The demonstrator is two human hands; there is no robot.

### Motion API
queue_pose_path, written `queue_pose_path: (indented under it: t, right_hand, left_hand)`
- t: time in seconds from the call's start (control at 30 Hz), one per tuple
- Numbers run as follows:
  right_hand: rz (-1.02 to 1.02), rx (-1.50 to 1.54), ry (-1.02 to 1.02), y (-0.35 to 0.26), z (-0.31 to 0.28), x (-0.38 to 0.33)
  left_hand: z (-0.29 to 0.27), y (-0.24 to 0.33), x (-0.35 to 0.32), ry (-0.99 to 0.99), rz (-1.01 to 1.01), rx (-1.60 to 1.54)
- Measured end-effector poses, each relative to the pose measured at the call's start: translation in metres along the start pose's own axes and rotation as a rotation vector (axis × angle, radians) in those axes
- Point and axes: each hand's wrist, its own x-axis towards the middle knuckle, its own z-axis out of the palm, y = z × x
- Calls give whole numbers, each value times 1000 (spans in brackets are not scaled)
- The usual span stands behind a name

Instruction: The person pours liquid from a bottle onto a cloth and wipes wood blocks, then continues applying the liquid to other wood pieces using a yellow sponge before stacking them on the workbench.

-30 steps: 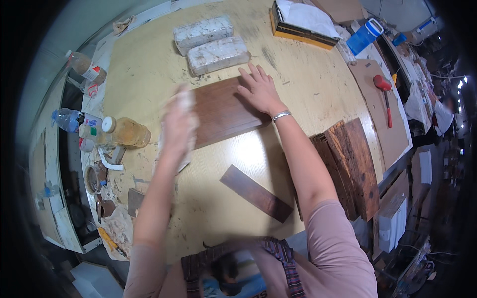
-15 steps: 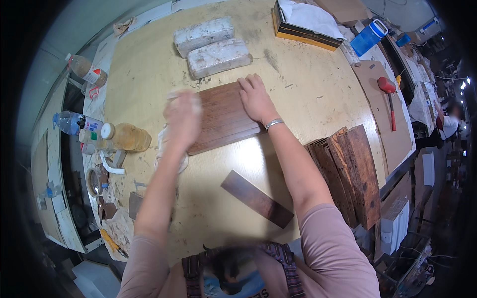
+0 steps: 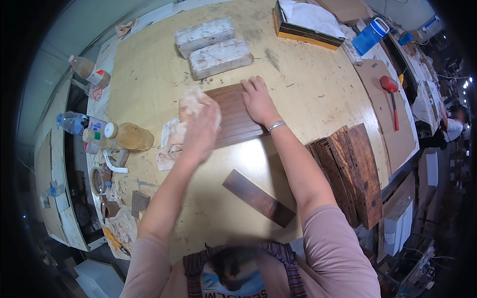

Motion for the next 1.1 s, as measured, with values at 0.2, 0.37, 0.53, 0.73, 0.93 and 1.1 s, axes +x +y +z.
queue_pose_path:
  t: [0.2,0.37,0.53,0.73,0.93,1.1]
  right_hand:
    - [-18,-32,-4,-4,0,0]
    - [-49,21,17,-8,2,-2]
    - [32,22,-16,0,0,-1]
    - [54,20,39,-2,10,-3]
    - [57,-96,-14,-3,-3,2]
    - [-4,-375,-34,-14,-6,5]
  left_hand:
    - [-2,-64,16,177,-113,6]
    - [35,45,58,275,298,-221]
    - [11,-27,96,242,272,75]
    - [28,43,15,138,390,-35]
    - [-16,-56,-65,117,-105,-230]
    - [-26,-46,-78,286,-67,-327]
